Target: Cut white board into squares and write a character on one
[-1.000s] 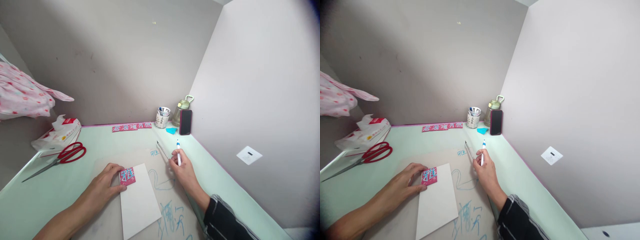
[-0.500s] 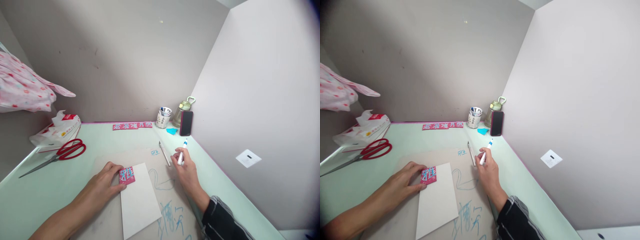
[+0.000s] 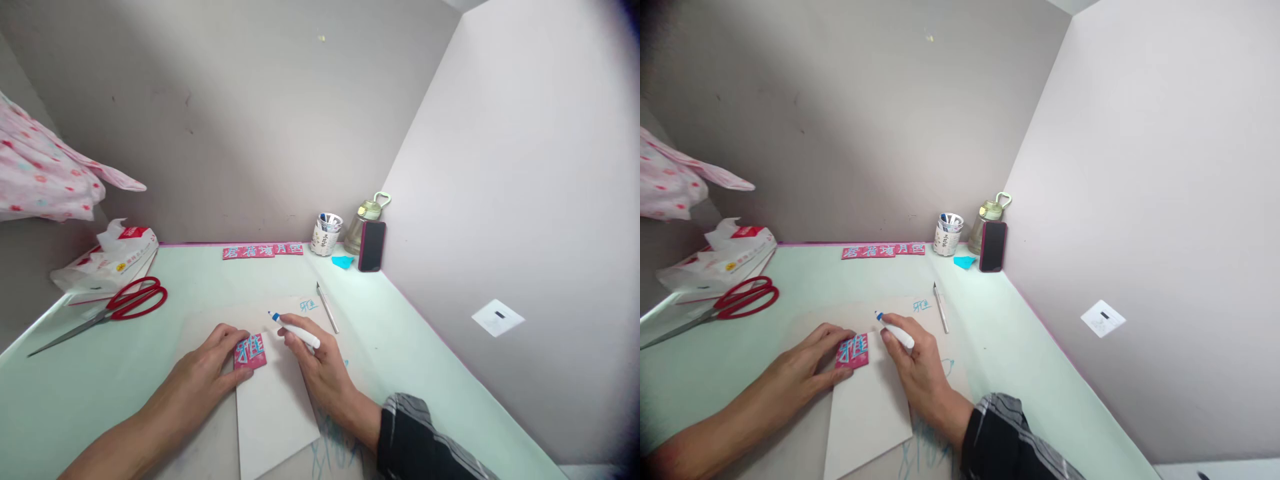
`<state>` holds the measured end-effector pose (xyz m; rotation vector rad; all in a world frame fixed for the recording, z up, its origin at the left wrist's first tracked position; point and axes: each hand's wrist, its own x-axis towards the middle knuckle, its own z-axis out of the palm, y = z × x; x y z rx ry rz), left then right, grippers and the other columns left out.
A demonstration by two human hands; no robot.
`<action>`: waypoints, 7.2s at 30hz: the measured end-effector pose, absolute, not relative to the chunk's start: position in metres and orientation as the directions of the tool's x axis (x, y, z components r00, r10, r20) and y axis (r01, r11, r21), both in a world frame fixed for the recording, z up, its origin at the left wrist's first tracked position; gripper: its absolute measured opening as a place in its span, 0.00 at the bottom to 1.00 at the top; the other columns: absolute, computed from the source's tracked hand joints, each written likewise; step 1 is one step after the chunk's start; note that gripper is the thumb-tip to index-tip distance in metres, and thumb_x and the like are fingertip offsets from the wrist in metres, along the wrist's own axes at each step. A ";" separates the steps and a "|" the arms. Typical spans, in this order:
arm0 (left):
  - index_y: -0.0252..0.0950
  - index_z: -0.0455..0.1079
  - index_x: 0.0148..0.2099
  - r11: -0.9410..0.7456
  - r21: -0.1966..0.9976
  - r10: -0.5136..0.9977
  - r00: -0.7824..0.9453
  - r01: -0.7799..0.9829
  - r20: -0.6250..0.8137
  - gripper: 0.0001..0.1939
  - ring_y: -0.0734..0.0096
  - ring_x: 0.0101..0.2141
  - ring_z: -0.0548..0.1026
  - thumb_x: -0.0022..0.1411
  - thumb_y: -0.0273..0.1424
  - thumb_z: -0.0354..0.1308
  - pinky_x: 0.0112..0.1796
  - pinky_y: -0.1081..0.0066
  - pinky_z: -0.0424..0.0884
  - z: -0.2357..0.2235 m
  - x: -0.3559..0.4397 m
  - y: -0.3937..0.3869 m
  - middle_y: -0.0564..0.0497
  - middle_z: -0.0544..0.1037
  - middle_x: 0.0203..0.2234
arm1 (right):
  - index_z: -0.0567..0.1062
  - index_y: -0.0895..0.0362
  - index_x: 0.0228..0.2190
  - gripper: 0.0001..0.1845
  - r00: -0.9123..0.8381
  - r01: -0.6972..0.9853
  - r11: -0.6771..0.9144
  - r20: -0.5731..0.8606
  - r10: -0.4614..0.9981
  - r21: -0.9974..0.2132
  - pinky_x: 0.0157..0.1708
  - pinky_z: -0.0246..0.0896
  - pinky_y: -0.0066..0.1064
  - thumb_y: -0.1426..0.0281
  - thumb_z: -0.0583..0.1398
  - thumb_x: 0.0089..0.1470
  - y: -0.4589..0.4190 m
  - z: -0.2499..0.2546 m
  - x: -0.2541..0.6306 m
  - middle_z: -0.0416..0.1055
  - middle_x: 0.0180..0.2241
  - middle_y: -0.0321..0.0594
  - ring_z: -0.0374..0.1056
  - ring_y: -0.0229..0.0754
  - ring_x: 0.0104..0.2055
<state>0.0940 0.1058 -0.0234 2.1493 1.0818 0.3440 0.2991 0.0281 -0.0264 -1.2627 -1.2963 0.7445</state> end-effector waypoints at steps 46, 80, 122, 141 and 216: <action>0.48 0.65 0.53 -0.437 0.638 0.756 0.643 0.634 -0.120 0.15 0.65 0.38 0.77 0.67 0.41 0.49 0.41 0.69 0.69 -0.024 0.093 0.107 0.55 0.70 0.48 | 0.70 0.55 0.31 0.04 0.038 0.513 0.253 0.316 0.948 -0.820 0.36 0.58 0.28 0.74 0.57 0.58 0.018 -0.020 0.294 0.69 0.30 0.33 0.63 0.37 0.32; 0.46 0.67 0.57 -0.457 0.662 0.799 0.602 0.594 0.011 0.19 0.60 0.46 0.77 0.66 0.42 0.51 0.48 0.65 0.73 -0.043 0.080 0.102 0.50 0.69 0.54 | 0.69 0.55 0.28 0.05 0.061 0.493 0.235 0.303 0.951 -0.838 0.33 0.56 0.28 0.75 0.56 0.55 0.017 -0.018 0.294 0.66 0.27 0.32 0.60 0.36 0.29; 0.48 0.60 0.62 -0.527 0.540 0.780 0.625 0.657 0.001 0.21 0.62 0.49 0.77 0.70 0.42 0.41 0.45 0.68 0.74 -0.047 0.079 0.083 0.52 0.62 0.62 | 0.68 0.55 0.28 0.05 0.060 0.493 0.226 0.292 0.955 -0.840 0.34 0.55 0.27 0.74 0.57 0.55 0.018 -0.024 0.295 0.67 0.28 0.31 0.61 0.35 0.30; 0.47 0.61 0.60 -0.534 0.537 0.770 0.638 0.653 -0.011 0.20 0.64 0.42 0.80 0.70 0.42 0.41 0.42 0.67 0.74 -0.037 0.084 0.080 0.51 0.65 0.58 | 0.67 0.55 0.28 0.05 0.020 0.529 0.250 0.306 0.952 -0.811 0.35 0.54 0.28 0.76 0.56 0.55 0.012 -0.015 0.293 0.67 0.28 0.32 0.61 0.36 0.30; 0.50 0.66 0.57 -0.534 0.590 0.743 0.669 0.605 -0.013 0.17 0.66 0.35 0.80 0.69 0.40 0.46 0.36 0.70 0.75 -0.025 0.082 0.059 0.50 0.70 0.51 | 0.66 0.54 0.28 0.07 -0.003 0.558 0.139 0.165 0.986 -0.818 0.33 0.53 0.28 0.76 0.56 0.57 -0.015 0.003 0.291 0.64 0.26 0.30 0.59 0.35 0.29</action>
